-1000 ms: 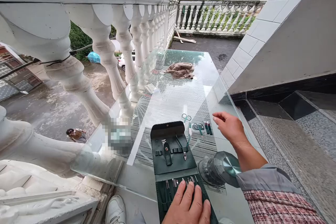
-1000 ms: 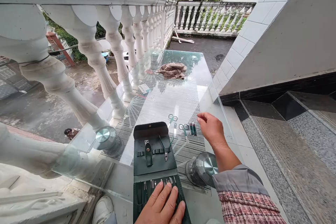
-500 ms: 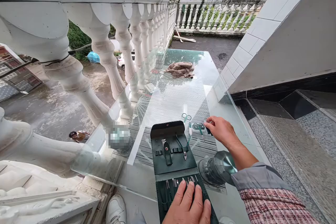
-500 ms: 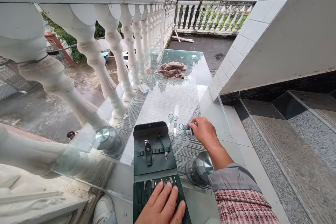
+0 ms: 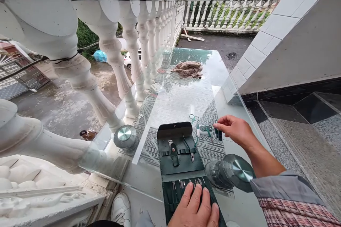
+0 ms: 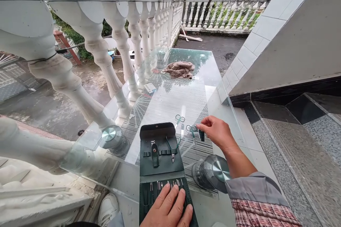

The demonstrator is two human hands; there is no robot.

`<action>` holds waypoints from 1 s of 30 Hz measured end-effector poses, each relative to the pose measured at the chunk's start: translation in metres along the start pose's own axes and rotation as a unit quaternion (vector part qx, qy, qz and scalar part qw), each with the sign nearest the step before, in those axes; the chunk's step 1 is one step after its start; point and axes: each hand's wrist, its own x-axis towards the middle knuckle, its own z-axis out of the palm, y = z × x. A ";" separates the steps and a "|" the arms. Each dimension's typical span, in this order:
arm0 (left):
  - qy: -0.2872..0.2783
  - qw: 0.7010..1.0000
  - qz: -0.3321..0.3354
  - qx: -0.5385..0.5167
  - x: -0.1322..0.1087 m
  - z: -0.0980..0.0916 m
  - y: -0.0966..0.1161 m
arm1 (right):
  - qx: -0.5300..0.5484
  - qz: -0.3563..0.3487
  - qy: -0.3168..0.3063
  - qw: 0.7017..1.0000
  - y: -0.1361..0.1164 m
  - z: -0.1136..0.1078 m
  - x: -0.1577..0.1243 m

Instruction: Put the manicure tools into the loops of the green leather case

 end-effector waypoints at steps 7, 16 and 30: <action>-0.031 0.999 -0.002 0.018 -0.003 0.004 0.006 | 0.208 -0.102 -0.149 0.961 -0.064 0.032 -0.043; 0.002 1.000 -0.014 0.013 -0.005 0.007 0.006 | 0.121 -0.106 -0.121 0.979 -0.061 0.074 -0.049; -0.049 0.999 0.003 0.018 -0.007 0.005 0.007 | -0.087 -0.270 -0.182 0.942 -0.051 0.062 -0.040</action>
